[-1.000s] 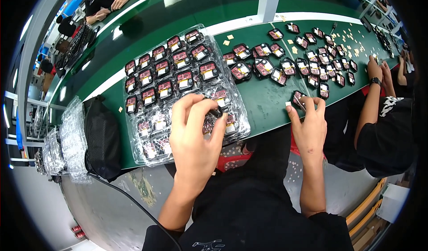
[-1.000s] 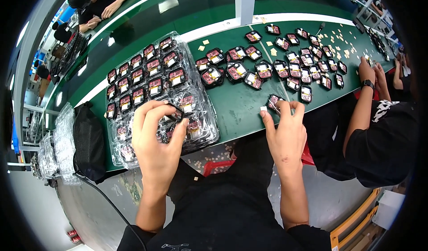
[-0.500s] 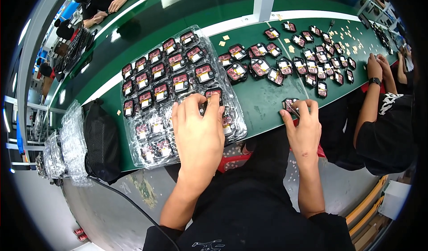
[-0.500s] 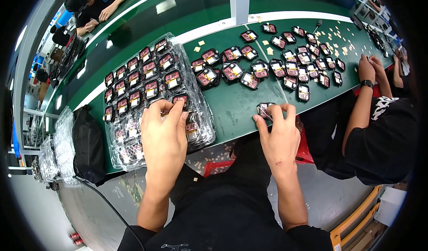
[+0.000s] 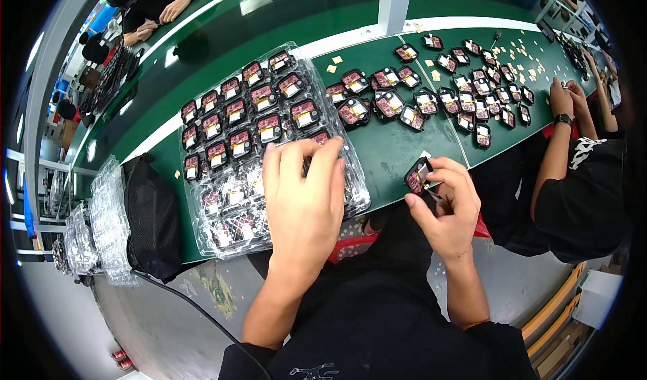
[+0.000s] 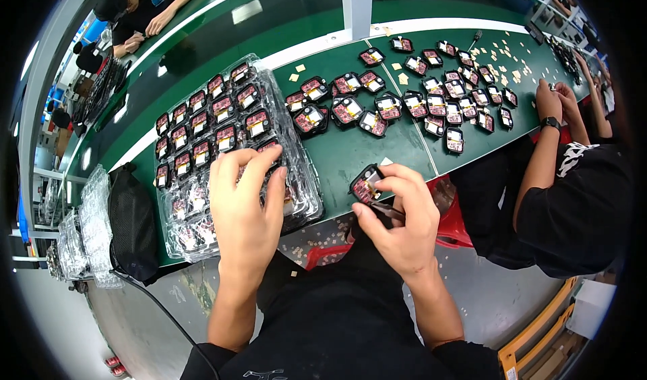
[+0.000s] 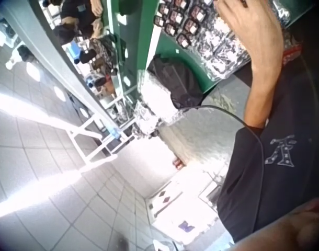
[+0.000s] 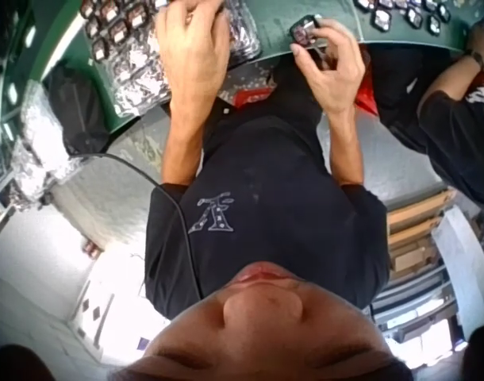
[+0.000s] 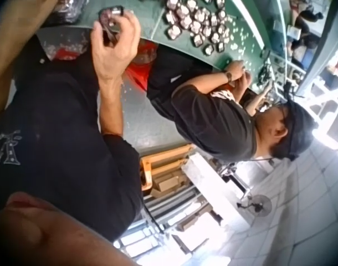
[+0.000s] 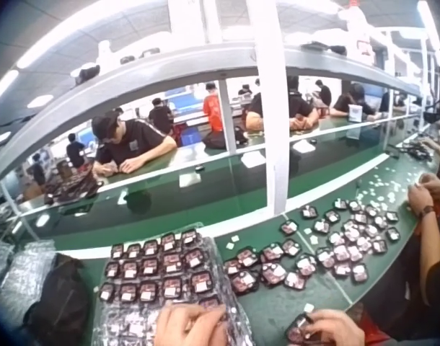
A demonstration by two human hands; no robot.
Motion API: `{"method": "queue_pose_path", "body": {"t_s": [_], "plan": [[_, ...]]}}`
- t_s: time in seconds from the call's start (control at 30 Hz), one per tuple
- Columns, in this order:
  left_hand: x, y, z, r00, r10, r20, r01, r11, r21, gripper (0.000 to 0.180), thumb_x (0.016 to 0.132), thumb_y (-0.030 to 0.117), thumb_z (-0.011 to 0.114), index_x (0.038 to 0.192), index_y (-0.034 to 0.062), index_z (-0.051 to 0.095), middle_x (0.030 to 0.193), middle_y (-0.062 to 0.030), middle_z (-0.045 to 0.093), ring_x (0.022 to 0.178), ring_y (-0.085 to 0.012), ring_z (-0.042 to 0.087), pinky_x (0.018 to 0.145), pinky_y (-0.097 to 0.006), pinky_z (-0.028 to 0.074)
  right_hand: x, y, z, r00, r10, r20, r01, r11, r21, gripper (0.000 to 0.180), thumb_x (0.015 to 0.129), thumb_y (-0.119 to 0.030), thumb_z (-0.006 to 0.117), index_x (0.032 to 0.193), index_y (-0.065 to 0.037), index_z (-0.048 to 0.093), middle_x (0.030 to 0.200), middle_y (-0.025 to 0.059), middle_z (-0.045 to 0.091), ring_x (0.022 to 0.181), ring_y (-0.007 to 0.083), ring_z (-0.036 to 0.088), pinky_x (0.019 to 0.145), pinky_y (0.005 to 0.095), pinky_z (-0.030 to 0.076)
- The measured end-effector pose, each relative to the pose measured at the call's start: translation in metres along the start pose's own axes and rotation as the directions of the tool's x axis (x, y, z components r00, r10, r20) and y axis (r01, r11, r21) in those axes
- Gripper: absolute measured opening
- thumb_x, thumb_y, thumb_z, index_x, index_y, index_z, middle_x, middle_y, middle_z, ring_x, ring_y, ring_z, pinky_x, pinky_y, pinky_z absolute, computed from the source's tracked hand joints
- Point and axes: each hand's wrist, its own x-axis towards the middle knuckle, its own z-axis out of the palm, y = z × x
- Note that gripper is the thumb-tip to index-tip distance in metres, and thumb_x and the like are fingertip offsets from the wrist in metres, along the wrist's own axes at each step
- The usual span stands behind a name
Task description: Using a small probe to adjust or assemble parts on electronic components and organizing them in a tray on an assembly line.
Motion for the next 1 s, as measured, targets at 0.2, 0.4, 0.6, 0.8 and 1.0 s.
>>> {"method": "queue_pose_path", "body": {"t_s": [0.2,0.4,0.6,0.8,1.0], "plan": [[-0.038,0.021,-0.022,0.993,-0.041,0.113,0.111,0.679,-0.726,0.036,0.088,-0.005,0.075,0.123,0.0012,0.069,0.111,-0.0135,0.067,0.102,-0.0219,0.067,0.091,-0.034,0.056,-0.006,-0.019,-0.007,0.976,-0.167,0.141,0.084,0.883,0.461,0.052,0.072,-0.004,0.091,0.114,-0.002,0.06,0.126,0.0216,0.067,0.057,0.0026,0.048,0.052,0.0186,0.04],[-0.046,0.014,-0.029,0.714,0.114,0.691,0.694,-0.248,-0.676,0.06,0.096,0.001,0.071,0.148,-0.0031,0.043,0.134,-0.0139,0.059,0.12,-0.0219,0.062,0.102,-0.035,0.052,0.006,-0.026,-0.007,0.848,-0.455,0.27,0.263,0.806,0.531,0.053,0.079,-0.01,0.089,0.119,-0.003,0.055,0.129,0.029,0.064,0.052,-0.0006,0.036,0.049,0.0166,0.039],[-0.062,0.017,-0.022,0.832,-0.028,0.554,0.523,-0.293,-0.801,0.058,0.087,-0.01,0.075,0.138,-0.0001,0.048,0.138,-0.0172,0.055,0.125,-0.0256,0.061,0.103,-0.037,0.052,0.001,-0.04,-0.014,0.915,-0.272,0.298,0.229,0.958,0.17,0.044,0.089,-0.027,0.083,0.119,0.0,0.067,0.109,0.0118,0.053,0.063,0.0072,0.046,0.052,0.0205,0.04],[-0.065,0.019,-0.016,0.908,-0.069,0.413,0.39,-0.223,-0.894,0.062,0.082,-0.017,0.075,0.135,0.0007,0.048,0.141,-0.0208,0.051,0.131,-0.0288,0.057,0.106,-0.04,0.051,0.0,-0.049,-0.011,0.931,-0.276,0.24,0.252,0.96,0.125,0.03,0.081,-0.004,0.083,0.109,0.0,0.074,0.093,0.0111,0.067,0.071,0.0218,0.068,0.06,0.0307,0.056],[-0.068,0.022,-0.013,0.919,-0.078,0.386,0.37,-0.164,-0.915,0.06,0.081,-0.019,0.074,0.132,0.0001,0.05,0.14,-0.0212,0.051,0.132,-0.0309,0.056,0.108,-0.043,0.052,-0.001,-0.052,-0.014,0.957,-0.12,0.264,0.085,0.987,0.139,0.019,0.083,-0.002,0.081,0.1,0.001,0.073,0.091,0.0127,0.07,0.071,0.0223,0.069,0.059,0.0309,0.055]]}}
